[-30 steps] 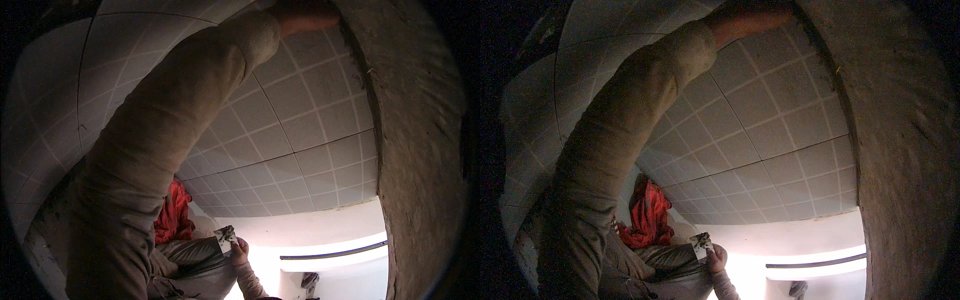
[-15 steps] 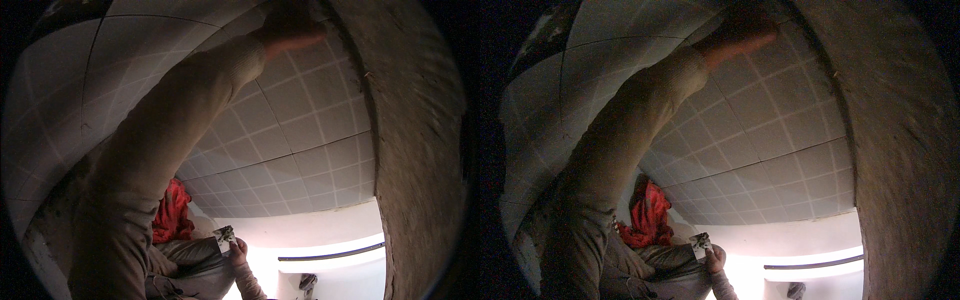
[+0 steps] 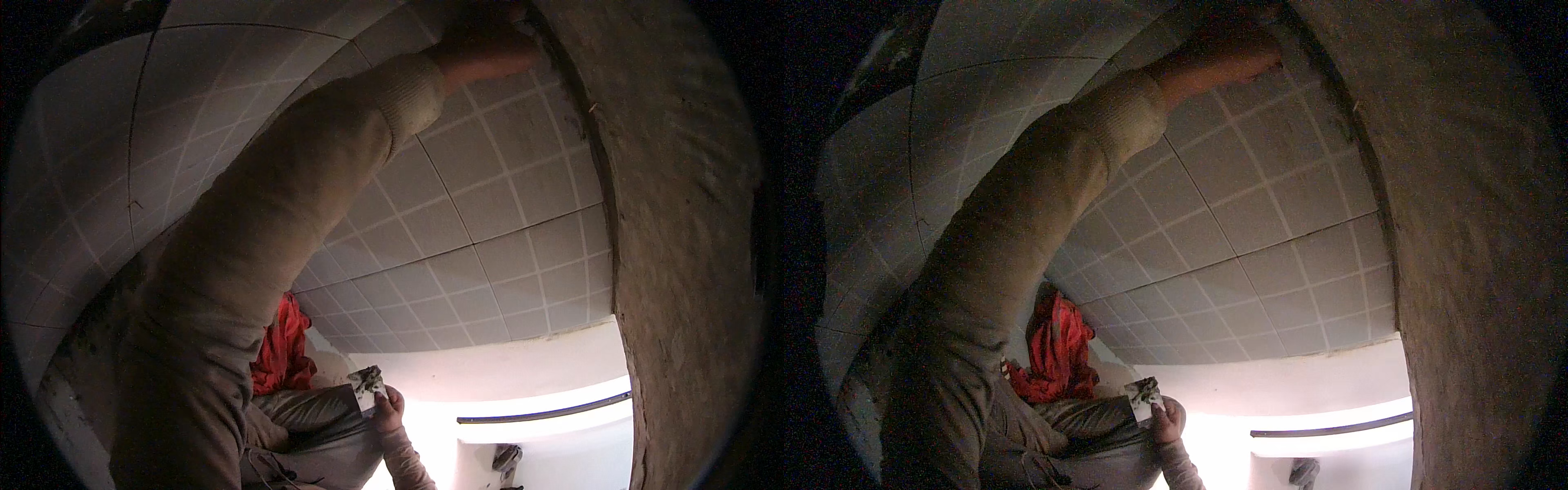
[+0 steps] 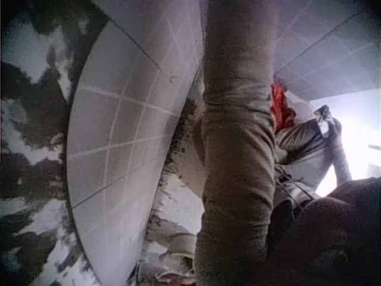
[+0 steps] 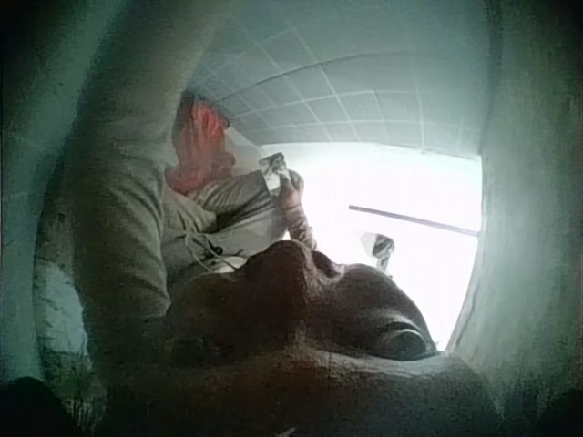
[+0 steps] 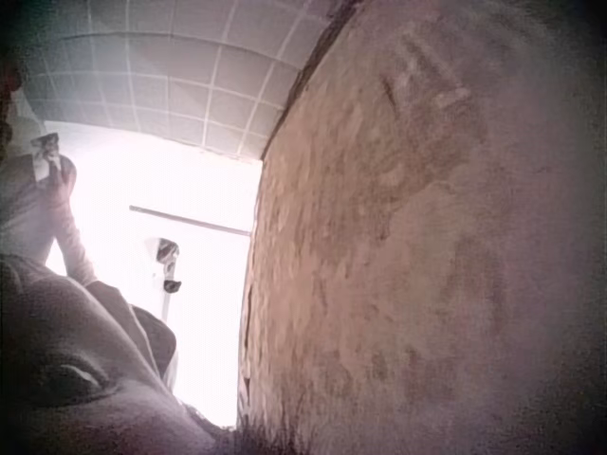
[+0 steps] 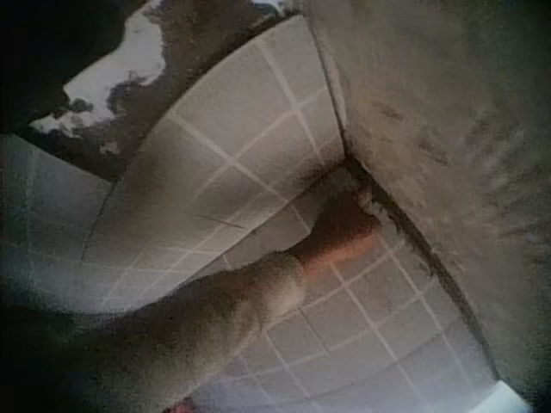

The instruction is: The person applies mortar to tiles and places them on a wall, pressing them into position and scraping away excess mortar.

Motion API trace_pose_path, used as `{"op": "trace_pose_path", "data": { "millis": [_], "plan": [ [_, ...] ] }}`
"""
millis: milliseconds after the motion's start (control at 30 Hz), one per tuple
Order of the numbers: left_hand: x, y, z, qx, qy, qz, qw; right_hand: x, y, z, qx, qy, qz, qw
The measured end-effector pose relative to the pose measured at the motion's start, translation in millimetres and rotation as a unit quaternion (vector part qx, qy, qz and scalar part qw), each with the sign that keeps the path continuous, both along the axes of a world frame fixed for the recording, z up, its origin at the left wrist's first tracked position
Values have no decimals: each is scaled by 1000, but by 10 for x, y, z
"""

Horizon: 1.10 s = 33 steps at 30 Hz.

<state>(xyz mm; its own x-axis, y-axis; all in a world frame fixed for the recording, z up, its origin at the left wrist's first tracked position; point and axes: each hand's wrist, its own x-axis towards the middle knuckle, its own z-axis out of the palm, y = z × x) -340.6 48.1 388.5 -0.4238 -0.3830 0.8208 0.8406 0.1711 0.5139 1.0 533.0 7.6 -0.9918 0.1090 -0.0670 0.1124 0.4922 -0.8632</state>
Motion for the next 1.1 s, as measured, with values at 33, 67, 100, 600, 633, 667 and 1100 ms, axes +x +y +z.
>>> {"op": "trace_pose_path", "data": {
  "millis": [33,67,100,600,633,667,1100],
  "plan": [
    [121,-1,-3,-23,-23,-31,999,-5,-13,-31,-21,-3,-5,1000],
    [265,78,-22,6,10,1,1000,12,-26,-19,-38,-5,-14,999],
    [423,184,-53,35,42,31,998,35,-27,-7,-56,-7,-24,998],
    [291,351,26,-151,-34,118,981,-81,-355,184,-126,-16,-43,991],
    [320,346,20,-163,-21,133,977,-68,-325,194,-121,-26,-32,992],
    [345,332,3,-135,-18,110,985,-49,-270,191,-116,-35,-22,992],
    [502,168,62,-62,-29,36,997,-86,-172,18,-59,3,-10,998]
  ]
}}
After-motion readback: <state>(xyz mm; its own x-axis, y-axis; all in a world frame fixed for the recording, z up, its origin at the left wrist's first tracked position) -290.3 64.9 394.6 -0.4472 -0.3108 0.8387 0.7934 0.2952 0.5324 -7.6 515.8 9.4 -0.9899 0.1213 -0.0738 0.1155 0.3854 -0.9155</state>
